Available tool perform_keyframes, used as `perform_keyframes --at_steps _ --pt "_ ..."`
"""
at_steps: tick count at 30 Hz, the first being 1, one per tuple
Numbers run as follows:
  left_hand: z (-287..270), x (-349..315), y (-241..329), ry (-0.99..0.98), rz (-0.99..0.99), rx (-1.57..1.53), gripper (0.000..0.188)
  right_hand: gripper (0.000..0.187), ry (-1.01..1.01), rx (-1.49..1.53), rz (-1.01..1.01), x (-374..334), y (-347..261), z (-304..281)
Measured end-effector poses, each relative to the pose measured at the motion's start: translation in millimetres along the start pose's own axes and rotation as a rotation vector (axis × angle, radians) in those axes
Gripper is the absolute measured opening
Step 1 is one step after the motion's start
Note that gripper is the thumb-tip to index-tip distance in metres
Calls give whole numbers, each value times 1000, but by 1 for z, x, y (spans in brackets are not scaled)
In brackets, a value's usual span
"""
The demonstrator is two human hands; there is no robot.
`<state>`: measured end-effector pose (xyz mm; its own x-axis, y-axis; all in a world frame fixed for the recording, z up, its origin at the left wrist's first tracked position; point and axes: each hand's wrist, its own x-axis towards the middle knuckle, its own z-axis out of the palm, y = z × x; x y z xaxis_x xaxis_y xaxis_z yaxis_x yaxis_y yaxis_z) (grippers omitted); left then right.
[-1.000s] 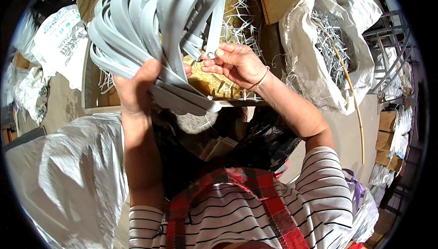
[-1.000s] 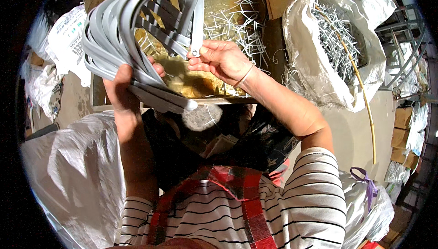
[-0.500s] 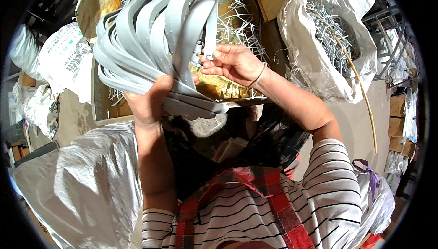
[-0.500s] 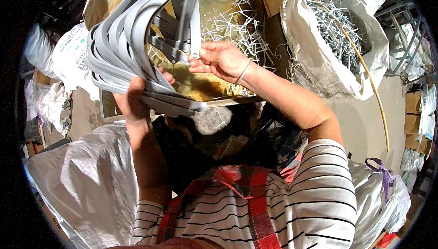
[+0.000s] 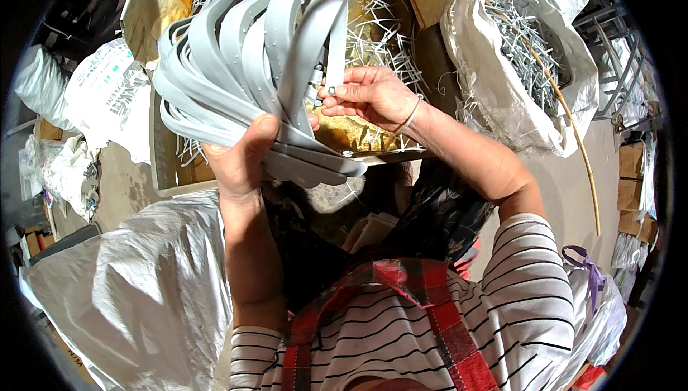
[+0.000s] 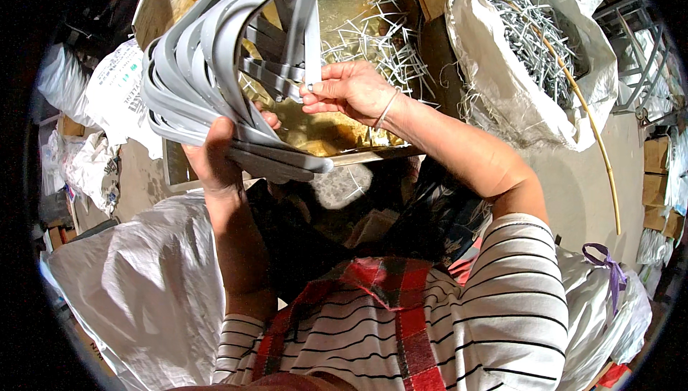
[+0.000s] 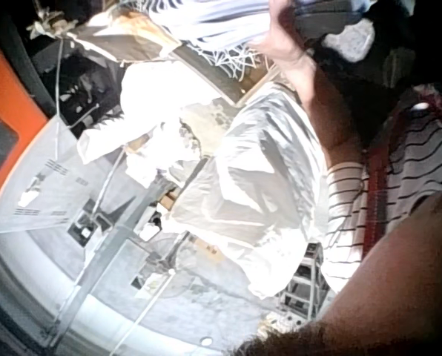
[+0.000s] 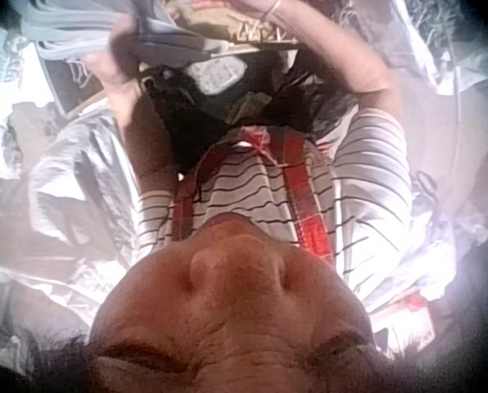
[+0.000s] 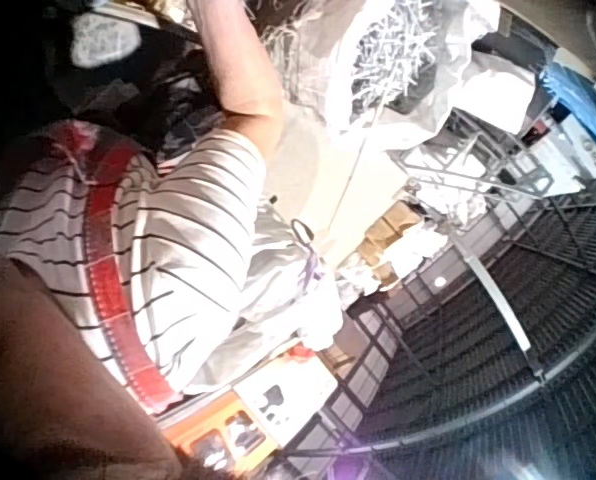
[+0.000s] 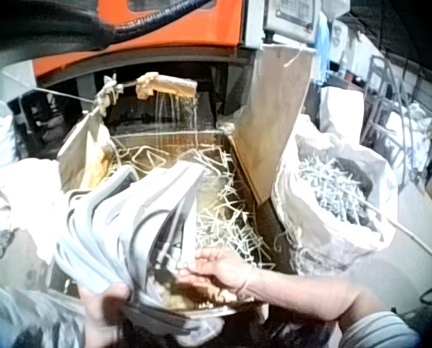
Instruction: The person sorts white plastic hangers from a metal bin, aligning them into neat stacks, and placing the stacks into a large white sack. The person repeatedly picks up hangers, organizes them, and transfers them to the sack.
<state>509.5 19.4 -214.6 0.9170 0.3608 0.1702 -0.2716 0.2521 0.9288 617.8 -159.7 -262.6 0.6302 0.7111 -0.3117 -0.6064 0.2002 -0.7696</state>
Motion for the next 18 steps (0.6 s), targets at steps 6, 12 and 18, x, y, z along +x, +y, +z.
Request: perform_keyframes --at_steps 6,12,18 --pt "12 -2 12 4 -34 -33 54 20 -32 -5 -7 2 3 -6" --pt "14 2 11 25 12 -36 50 22 -36 -5 19 4 2 -6" --pt "0 8 4 -79 39 -176 43 25 -44 16 41 4 1 -8"
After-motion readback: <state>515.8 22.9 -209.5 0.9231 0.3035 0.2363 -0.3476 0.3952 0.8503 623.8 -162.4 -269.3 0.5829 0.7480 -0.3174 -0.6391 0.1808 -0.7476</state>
